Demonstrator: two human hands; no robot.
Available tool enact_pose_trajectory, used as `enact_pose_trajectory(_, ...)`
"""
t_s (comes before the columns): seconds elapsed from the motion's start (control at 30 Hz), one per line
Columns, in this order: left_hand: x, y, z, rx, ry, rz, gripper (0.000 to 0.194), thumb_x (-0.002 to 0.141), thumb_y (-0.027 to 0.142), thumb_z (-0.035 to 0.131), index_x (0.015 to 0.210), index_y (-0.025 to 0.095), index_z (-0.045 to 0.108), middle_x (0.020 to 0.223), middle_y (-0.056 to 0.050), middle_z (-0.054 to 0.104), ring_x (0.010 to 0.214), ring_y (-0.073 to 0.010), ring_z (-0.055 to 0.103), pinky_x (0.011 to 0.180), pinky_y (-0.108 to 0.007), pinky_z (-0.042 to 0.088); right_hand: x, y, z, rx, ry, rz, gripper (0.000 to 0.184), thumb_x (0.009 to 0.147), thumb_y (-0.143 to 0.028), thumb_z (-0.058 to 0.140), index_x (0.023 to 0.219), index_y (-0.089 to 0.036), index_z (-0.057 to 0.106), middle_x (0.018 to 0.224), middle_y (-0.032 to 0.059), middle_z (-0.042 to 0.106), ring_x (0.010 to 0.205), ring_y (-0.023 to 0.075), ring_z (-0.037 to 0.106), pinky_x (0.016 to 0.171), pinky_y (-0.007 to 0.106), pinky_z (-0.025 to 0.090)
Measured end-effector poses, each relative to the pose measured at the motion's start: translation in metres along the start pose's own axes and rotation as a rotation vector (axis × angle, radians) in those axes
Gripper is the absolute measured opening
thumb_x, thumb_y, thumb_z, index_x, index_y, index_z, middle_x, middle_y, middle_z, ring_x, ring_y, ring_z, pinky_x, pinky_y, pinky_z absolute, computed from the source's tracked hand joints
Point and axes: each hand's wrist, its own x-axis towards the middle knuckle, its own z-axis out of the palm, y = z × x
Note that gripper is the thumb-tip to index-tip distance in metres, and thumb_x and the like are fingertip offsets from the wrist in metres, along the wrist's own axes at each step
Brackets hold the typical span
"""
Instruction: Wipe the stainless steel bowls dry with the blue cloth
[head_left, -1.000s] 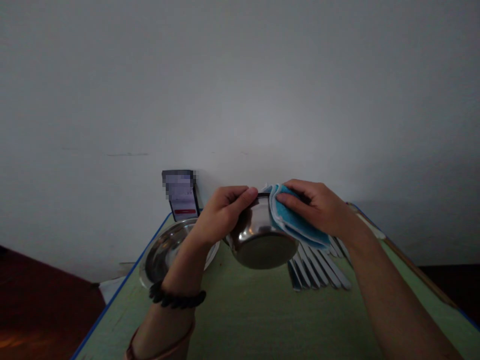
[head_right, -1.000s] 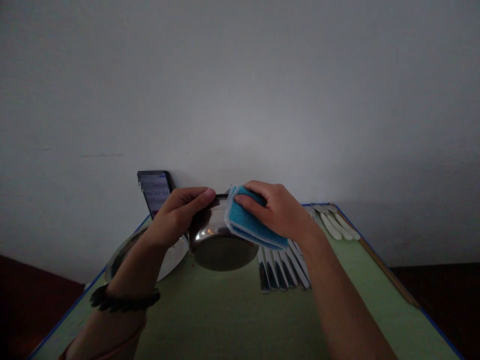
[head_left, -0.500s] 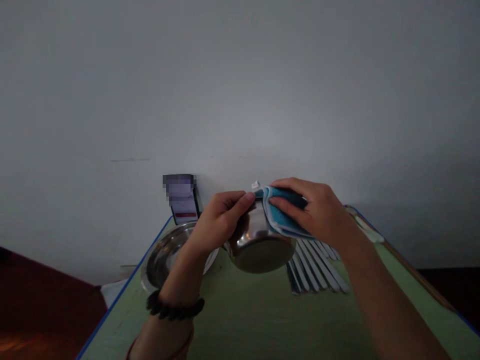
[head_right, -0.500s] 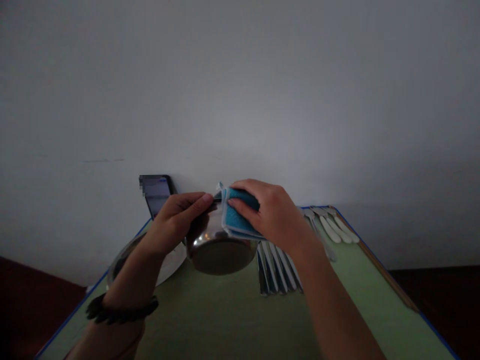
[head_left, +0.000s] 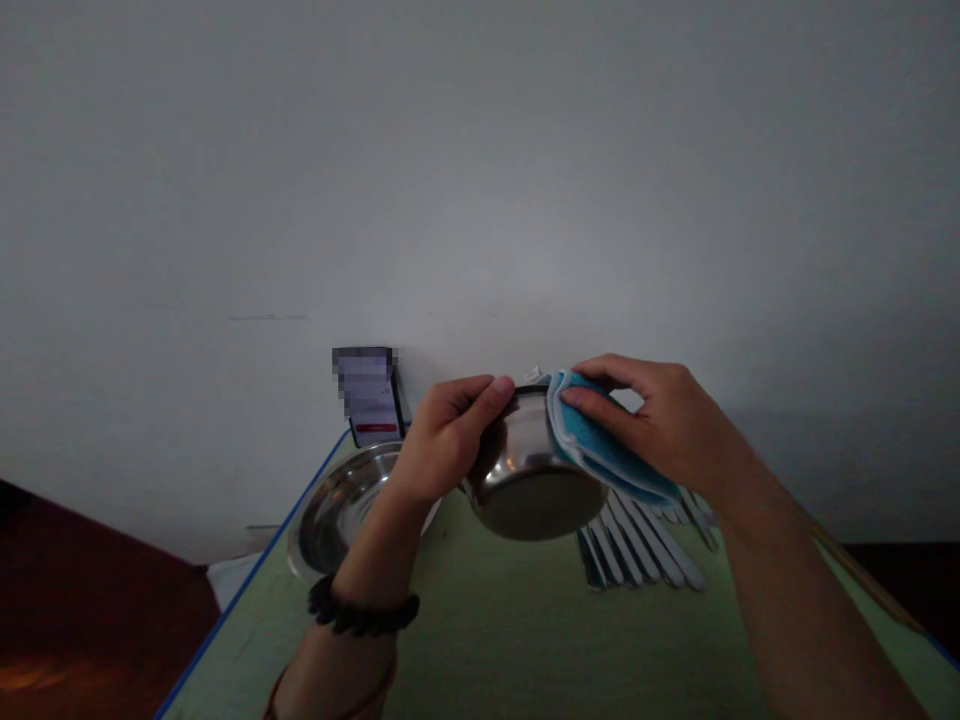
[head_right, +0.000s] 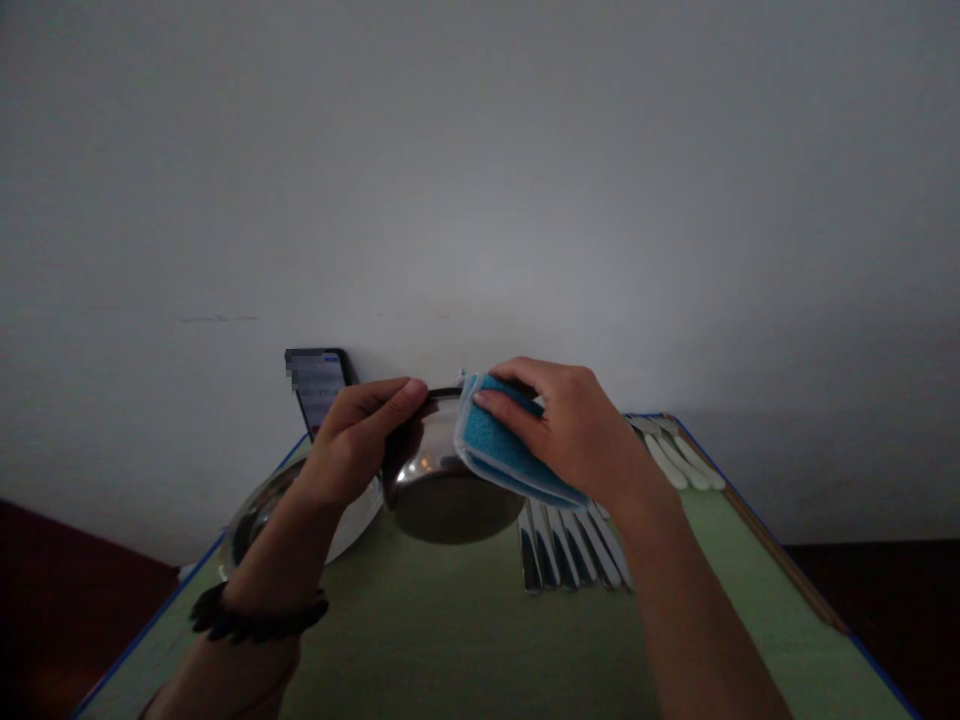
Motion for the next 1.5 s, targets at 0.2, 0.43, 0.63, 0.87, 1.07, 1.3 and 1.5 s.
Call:
enact_pose_trajectory(0.2,0.001,-0.001,0.001,-0.081,0.135,0.06,0.037,0.083,0.04,0.048,0.055,0.016,0.045,0.043,0.006,0.038,0.036,-0.0034,0.033,0.033,-0.017,0.02,-0.001,0.016,-0.007,0.066,-0.011,0.041,0.027,0.087,-0.042,0.043,0.088,-0.02,0.058,0.075,-0.0008,0.061,0.068,0.0115,0.055,0.059,0.023,0.04)
enact_pose_trajectory(0.43,-0.002,0.01,0.0,0.35,-0.179,0.074,0.035,0.082,0.041,0.049,0.06,0.014,0.05,0.052,0.004,0.042,0.048,-0.0048,0.037,0.041,-0.015,0.029,0.004,0.004,0.01,0.016,-0.11,-0.076,0.025,0.089,-0.038,0.041,0.092,-0.018,0.057,0.081,0.0005,0.061,0.075,0.0117,0.055,0.067,0.024,0.039)
enact_pose_trajectory(0.63,-0.001,0.004,0.0,0.144,-0.079,0.037,0.036,0.082,0.041,0.05,0.057,0.015,0.046,0.046,0.006,0.038,0.041,-0.0038,0.034,0.036,-0.016,0.023,0.001,0.014,-0.001,-0.017,-0.053,-0.055,0.026,0.086,-0.04,0.046,0.091,-0.02,0.062,0.084,-0.0002,0.065,0.076,0.012,0.058,0.067,0.024,0.04)
enact_pose_trajectory(0.87,-0.002,0.003,-0.001,-0.01,-0.099,0.009,0.036,0.081,0.038,0.052,0.054,0.015,0.044,0.041,0.006,0.038,0.036,-0.003,0.034,0.033,-0.016,0.022,0.0,0.003,-0.001,0.026,-0.023,-0.077,0.024,0.085,-0.04,0.05,0.092,-0.021,0.063,0.087,-0.0014,0.067,0.078,0.0113,0.059,0.07,0.023,0.042)
enact_pose_trajectory(1.07,-0.002,0.0,-0.003,-0.029,0.023,0.078,0.036,0.081,0.038,0.051,0.053,0.016,0.047,0.041,0.005,0.039,0.034,-0.0037,0.034,0.031,-0.017,0.021,-0.004,0.012,-0.013,0.009,-0.073,-0.006,0.024,0.085,-0.041,0.048,0.088,-0.022,0.063,0.084,-0.0013,0.066,0.074,0.012,0.059,0.064,0.024,0.043)
enact_pose_trajectory(1.3,-0.002,0.004,-0.004,0.101,-0.078,0.053,0.034,0.082,0.036,0.048,0.055,0.016,0.044,0.048,0.005,0.038,0.043,-0.0047,0.034,0.038,-0.017,0.025,-0.001,0.007,-0.003,-0.071,-0.085,-0.036,0.027,0.089,-0.04,0.04,0.087,-0.019,0.057,0.074,-0.0004,0.06,0.068,0.0116,0.054,0.062,0.025,0.038)
enact_pose_trajectory(1.5,-0.002,0.006,-0.002,0.307,-0.209,0.038,0.037,0.083,0.04,0.046,0.056,0.015,0.046,0.047,0.005,0.038,0.043,-0.0049,0.035,0.038,-0.017,0.025,0.002,0.005,0.006,-0.036,-0.17,-0.093,0.025,0.088,-0.038,0.044,0.091,-0.018,0.058,0.083,0.0006,0.063,0.076,0.012,0.056,0.068,0.024,0.039)
